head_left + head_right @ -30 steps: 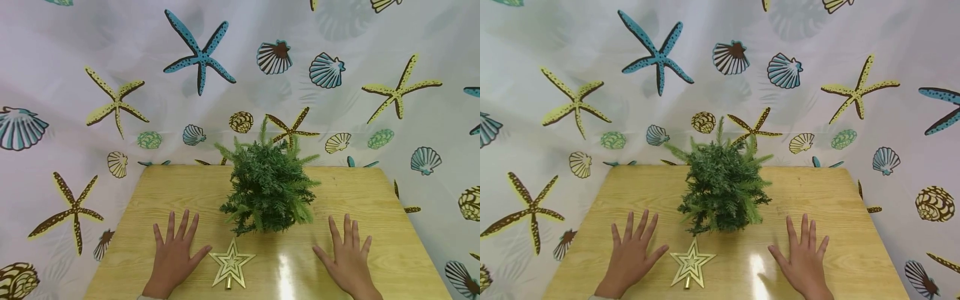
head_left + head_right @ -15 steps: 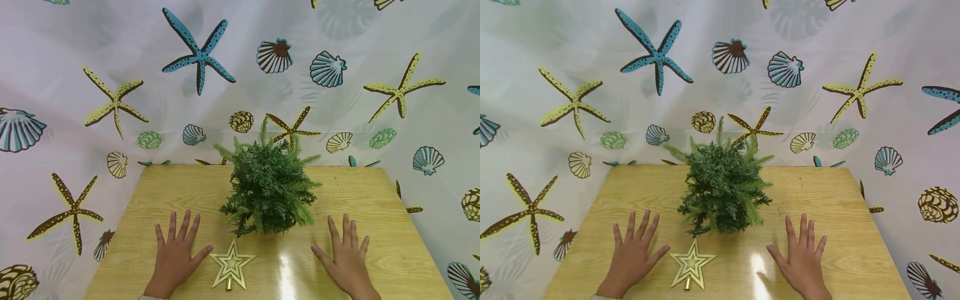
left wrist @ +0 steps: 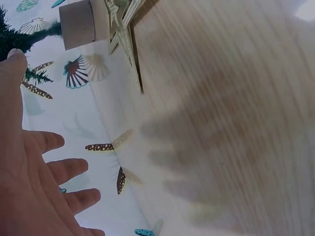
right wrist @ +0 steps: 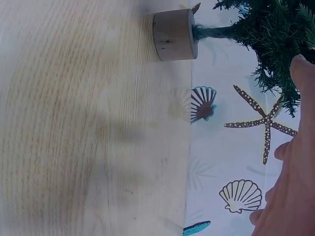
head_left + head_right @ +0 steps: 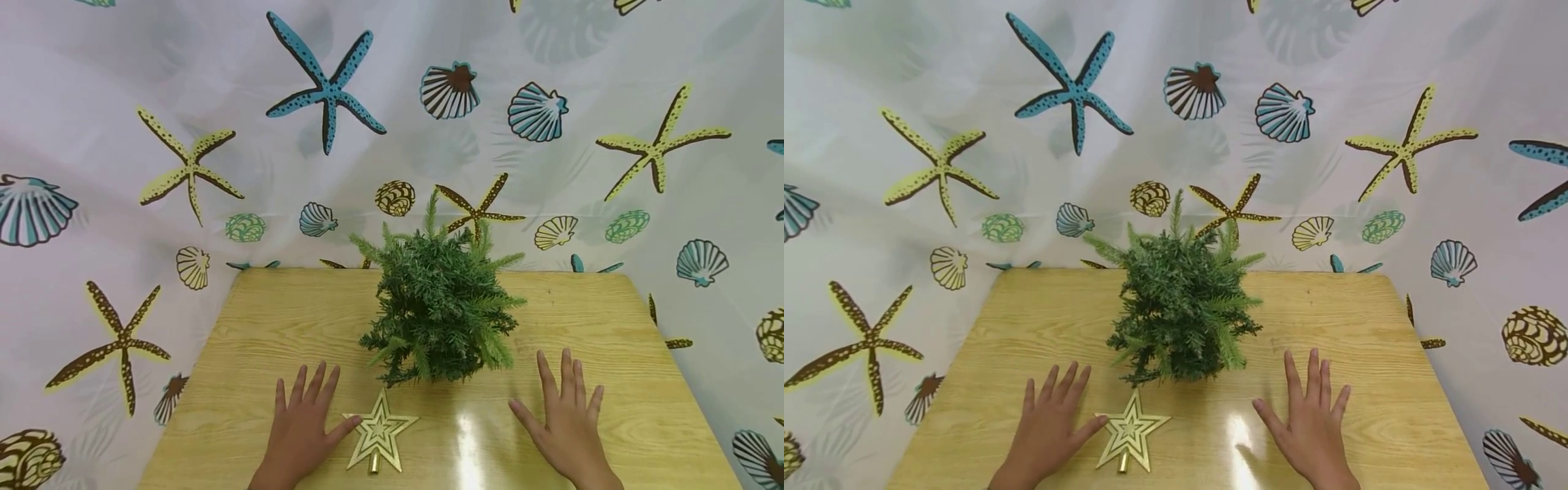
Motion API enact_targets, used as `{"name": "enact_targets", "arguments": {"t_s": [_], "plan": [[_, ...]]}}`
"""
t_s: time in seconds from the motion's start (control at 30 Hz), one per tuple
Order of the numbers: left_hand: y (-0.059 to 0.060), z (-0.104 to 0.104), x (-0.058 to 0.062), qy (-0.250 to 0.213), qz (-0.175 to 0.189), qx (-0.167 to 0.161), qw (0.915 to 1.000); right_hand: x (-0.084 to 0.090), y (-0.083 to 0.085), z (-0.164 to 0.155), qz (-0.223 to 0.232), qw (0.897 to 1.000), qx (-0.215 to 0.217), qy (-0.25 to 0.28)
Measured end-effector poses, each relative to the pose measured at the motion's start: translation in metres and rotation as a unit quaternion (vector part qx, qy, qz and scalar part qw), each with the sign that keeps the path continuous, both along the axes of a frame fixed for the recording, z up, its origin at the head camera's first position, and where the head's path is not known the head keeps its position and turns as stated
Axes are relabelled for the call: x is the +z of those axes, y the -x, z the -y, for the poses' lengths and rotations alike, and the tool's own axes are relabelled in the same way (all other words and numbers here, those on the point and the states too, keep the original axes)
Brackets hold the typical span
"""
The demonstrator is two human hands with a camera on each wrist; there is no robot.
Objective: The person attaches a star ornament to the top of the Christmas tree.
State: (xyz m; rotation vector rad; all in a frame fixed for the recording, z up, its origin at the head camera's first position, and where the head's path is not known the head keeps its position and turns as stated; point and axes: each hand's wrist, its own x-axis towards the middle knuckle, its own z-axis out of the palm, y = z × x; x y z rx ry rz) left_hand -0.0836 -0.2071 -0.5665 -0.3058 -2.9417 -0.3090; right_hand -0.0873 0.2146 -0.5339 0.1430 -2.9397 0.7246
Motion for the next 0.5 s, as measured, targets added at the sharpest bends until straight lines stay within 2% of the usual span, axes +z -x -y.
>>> {"name": "enact_targets", "arguments": {"t_s": [0.13, 0.3, 0.5], "plan": [[-0.004, -0.005, -0.005, -0.01, 0.013, -0.002, 0.9999, -0.002, 0.0, 0.005, -0.014, 0.999, 0.009, 0.048], [-0.009, -0.01, -0.013, -0.019, 0.025, -0.005, 0.9995, -0.005, -0.002, 0.014, -0.025, 0.992, 0.027, 0.118], [-0.015, -0.013, -0.019, -0.023, 0.023, -0.004, 0.9995, -0.002, -0.001, 0.024, -0.06, 0.984, 0.05, 0.16]]}}
